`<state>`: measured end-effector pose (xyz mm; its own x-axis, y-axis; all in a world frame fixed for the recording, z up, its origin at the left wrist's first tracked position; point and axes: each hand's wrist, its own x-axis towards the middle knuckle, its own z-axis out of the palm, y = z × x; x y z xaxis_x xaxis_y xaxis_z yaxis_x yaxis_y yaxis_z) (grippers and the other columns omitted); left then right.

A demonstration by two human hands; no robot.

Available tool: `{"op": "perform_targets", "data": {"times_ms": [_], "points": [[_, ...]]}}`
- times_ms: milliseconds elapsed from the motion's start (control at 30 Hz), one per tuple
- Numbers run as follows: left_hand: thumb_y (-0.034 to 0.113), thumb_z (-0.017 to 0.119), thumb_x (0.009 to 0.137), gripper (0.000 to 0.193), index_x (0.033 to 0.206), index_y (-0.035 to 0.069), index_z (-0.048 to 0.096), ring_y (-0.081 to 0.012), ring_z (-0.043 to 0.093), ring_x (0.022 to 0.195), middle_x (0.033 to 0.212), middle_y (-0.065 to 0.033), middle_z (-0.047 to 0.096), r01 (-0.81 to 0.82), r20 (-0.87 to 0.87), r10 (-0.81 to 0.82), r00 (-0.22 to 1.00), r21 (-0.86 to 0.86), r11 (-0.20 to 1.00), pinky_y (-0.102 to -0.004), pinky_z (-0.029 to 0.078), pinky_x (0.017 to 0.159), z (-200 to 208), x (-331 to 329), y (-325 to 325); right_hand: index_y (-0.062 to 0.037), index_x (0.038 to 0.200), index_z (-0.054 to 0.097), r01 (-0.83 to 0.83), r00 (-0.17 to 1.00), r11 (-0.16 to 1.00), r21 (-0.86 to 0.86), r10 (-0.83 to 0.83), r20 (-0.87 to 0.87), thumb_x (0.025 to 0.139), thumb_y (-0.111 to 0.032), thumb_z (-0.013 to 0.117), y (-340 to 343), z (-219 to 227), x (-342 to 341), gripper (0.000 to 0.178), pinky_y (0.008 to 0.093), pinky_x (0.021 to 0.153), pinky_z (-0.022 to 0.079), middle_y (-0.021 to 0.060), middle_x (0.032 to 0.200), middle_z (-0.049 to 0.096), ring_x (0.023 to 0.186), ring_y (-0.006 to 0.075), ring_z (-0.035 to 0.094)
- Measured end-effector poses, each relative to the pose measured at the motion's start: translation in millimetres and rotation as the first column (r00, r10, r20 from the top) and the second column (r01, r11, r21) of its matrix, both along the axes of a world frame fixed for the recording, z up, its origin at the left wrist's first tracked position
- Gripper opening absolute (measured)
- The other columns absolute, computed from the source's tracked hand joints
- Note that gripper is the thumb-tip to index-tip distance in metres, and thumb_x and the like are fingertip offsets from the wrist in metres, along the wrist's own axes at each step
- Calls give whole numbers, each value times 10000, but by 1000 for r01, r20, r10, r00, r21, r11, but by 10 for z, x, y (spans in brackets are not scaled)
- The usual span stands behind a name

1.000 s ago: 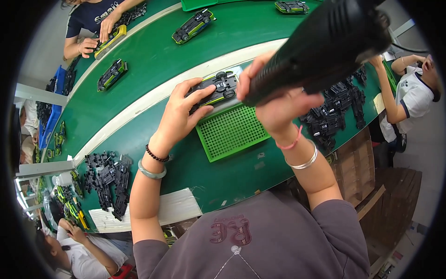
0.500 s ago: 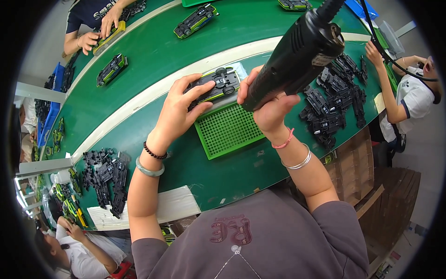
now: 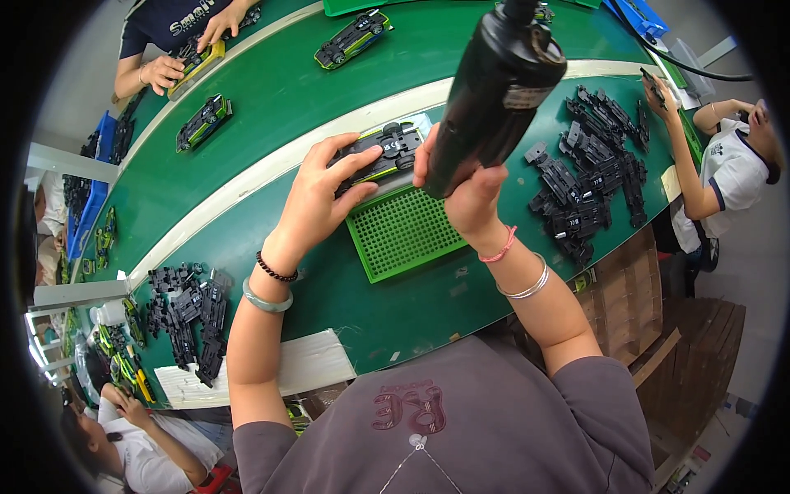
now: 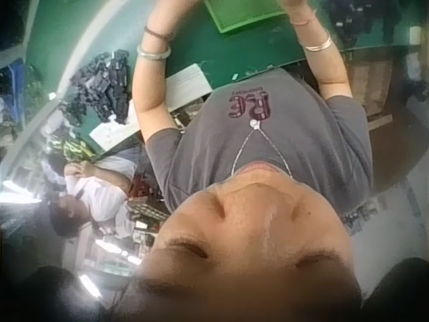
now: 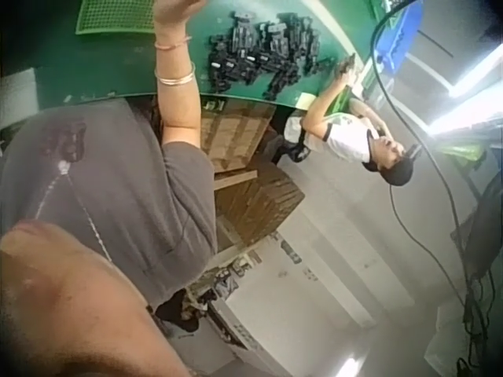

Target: The person takes toy cars from a conveyor assembly line, fastens their components using an electric screwdriver, and places the assembled cars into a partitioned box.

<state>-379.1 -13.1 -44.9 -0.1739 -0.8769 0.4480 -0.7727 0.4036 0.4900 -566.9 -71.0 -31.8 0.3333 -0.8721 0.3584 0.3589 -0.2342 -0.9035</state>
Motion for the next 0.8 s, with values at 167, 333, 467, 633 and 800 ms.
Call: {"op": "perform_targets", "data": {"times_ms": [167, 333, 467, 633, 800], "points": [[136, 725, 680, 431, 1096, 133, 610, -341, 511, 1022, 1125, -160, 533, -7, -31, 6, 999, -38, 999, -420, 425, 881, -10, 2, 4, -27, 868, 454, 4, 991, 999, -32, 0, 130, 576, -927, 205, -84, 275, -81, 978, 304, 505, 443, 87, 606, 503, 517, 187, 504], [134, 726, 678, 433, 1095, 128, 611, -341, 511, 1026, 1126, -162, 534, -4, -19, 4, 1000, -36, 999, -422, 424, 886, 15, -8, 9, -22, 859, 463, 31, 965, 991, -128, 4, 264, 556, -939, 162, -388, 441, 48, 1011, 305, 506, 431, 98, 600, 512, 506, 198, 496], [135, 726, 677, 425, 1086, 125, 613, -339, 511, 1029, 1120, -159, 538, -2, -23, 1, 1000, -48, 999, -421, 423, 886, -7, -8, -2, -20, 841, 467, 66, 986, 995, -76, -53, 160, 574, -929, 178, -485, 397, 182, 991, 310, 501, 440, 104, 583, 516, 508, 206, 513], [141, 715, 707, 442, 1133, 131, 597, -336, 489, 1074, 1175, -158, 506, 10, 7, -10, 1000, -8, 1000, -404, 418, 910, 13, 3, 15, -24, 840, 470, 44, 990, 998, -47, -38, 139, 588, -921, 202, -495, 342, 222, 970, 306, 496, 450, 107, 584, 520, 504, 202, 514], [141, 716, 706, 444, 1134, 131, 597, -338, 490, 1070, 1174, -159, 506, 7, 3, -7, 1000, 1, 1000, -405, 420, 905, 10, 8, 7, -27, 836, 476, 30, 987, 997, -66, -19, 161, 589, -917, 227, -504, 300, 262, 956, 299, 483, 448, 106, 583, 519, 506, 197, 517]]}}
